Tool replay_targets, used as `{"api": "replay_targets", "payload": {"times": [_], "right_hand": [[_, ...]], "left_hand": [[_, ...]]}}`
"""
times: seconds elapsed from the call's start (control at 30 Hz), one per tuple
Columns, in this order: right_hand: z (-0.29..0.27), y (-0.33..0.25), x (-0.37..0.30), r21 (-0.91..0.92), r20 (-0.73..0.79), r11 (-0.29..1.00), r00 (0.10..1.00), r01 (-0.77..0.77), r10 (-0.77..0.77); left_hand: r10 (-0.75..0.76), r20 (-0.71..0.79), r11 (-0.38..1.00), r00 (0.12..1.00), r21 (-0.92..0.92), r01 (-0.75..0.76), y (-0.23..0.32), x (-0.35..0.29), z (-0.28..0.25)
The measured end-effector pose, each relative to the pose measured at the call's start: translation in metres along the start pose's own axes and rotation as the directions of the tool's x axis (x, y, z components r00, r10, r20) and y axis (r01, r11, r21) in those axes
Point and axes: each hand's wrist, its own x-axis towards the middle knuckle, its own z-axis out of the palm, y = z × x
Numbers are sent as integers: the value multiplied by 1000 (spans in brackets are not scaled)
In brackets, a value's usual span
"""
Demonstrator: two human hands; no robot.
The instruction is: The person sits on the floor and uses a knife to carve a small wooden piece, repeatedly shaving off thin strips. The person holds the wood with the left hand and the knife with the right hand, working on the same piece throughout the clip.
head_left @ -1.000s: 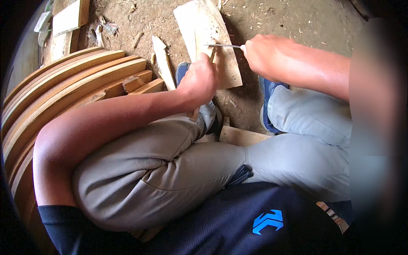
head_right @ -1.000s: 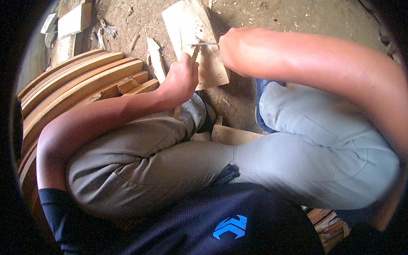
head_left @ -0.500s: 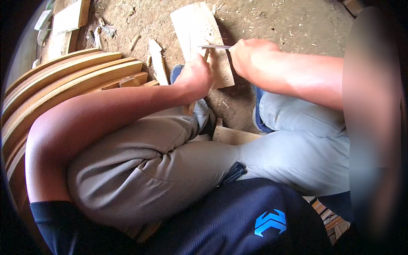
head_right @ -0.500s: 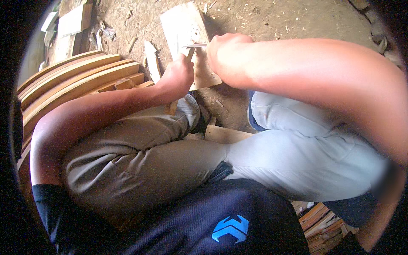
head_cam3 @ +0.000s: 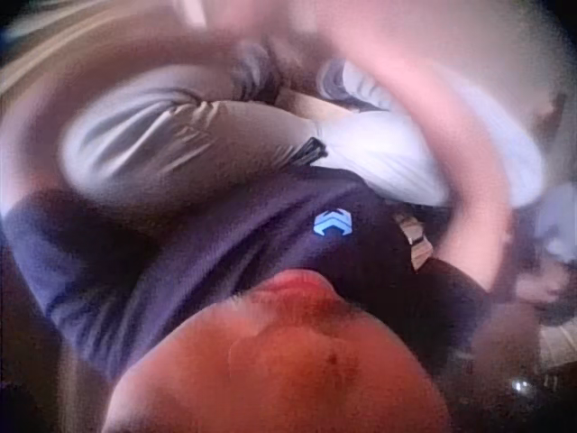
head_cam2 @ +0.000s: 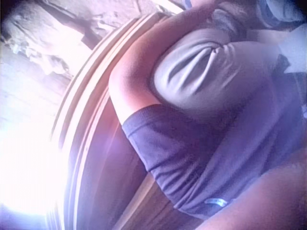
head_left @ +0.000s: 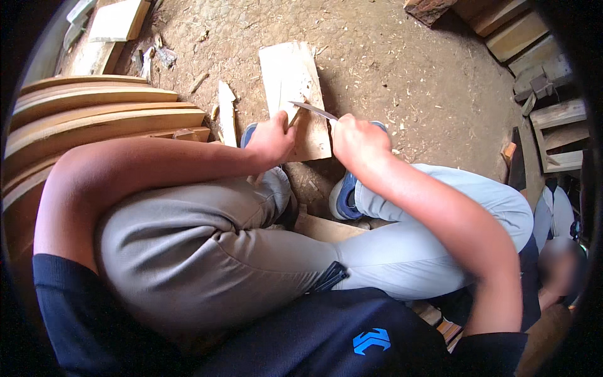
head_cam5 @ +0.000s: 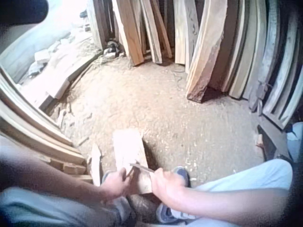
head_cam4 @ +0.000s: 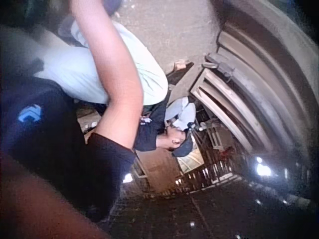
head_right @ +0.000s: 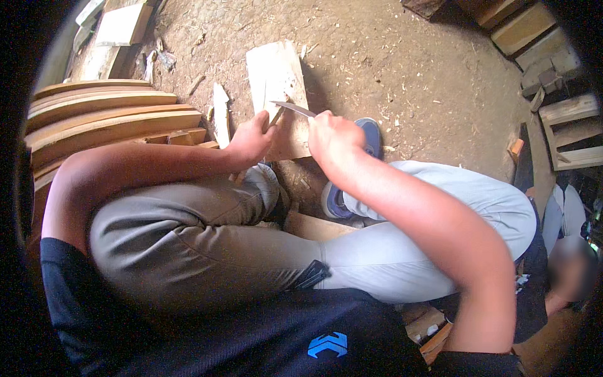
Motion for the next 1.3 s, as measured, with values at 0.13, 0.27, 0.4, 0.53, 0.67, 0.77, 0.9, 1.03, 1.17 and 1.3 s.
{"api": "replay_targets", "payload": {"times": [0.13, 0.27, 0.4, 0.53, 0.67, 0.77, 0.9, 1.03, 1.17, 1.3], "right_hand": [[10, -9, -1, 9, -48, 1000, 999, -23, 24], [10, -15, -3, 56, -28, 996, 997, -65, 66], [7, -16, -5, 86, -7, 992, 995, -94, 95], [16, -18, -15, 186, -58, 981, 996, -60, 72], [8, -24, -16, 164, 53, 982, 995, -96, 88], [6, -22, -18, 138, 69, 989, 997, -56, 47], [10, -32, -19, 168, 61, 980, 993, -108, 99], [12, -30, -17, 186, 99, 970, 985, -156, 139], [-1, -32, -20, 139, 153, 982, 983, -126, 104], [10, -39, -11, 75, 77, 988, 989, -134, 128]], "left_hand": [[63, -47, 998, 997, 10, -63, -11, 4, 3], [42, -23, 998, 999, 36, -42, -5, 0, 3], [-16, -8, 998, 1000, 53, 16, 6, 3, 9], [-125, 43, 991, 991, 59, 123, 2, -4, 20], [-143, 29, 989, 989, -39, 144, 0, -15, 13], [-100, 1, 994, 995, -35, 100, 4, -15, 16], [-92, -14, 996, 996, -4, 92, 2, -22, 16], [-119, -4, 992, 993, 37, 119, 6, -17, 21], [-160, -14, 985, 987, 62, 161, 11, -17, 22], [-139, -38, 987, 990, 80, 142, 7, -15, 24]]}}
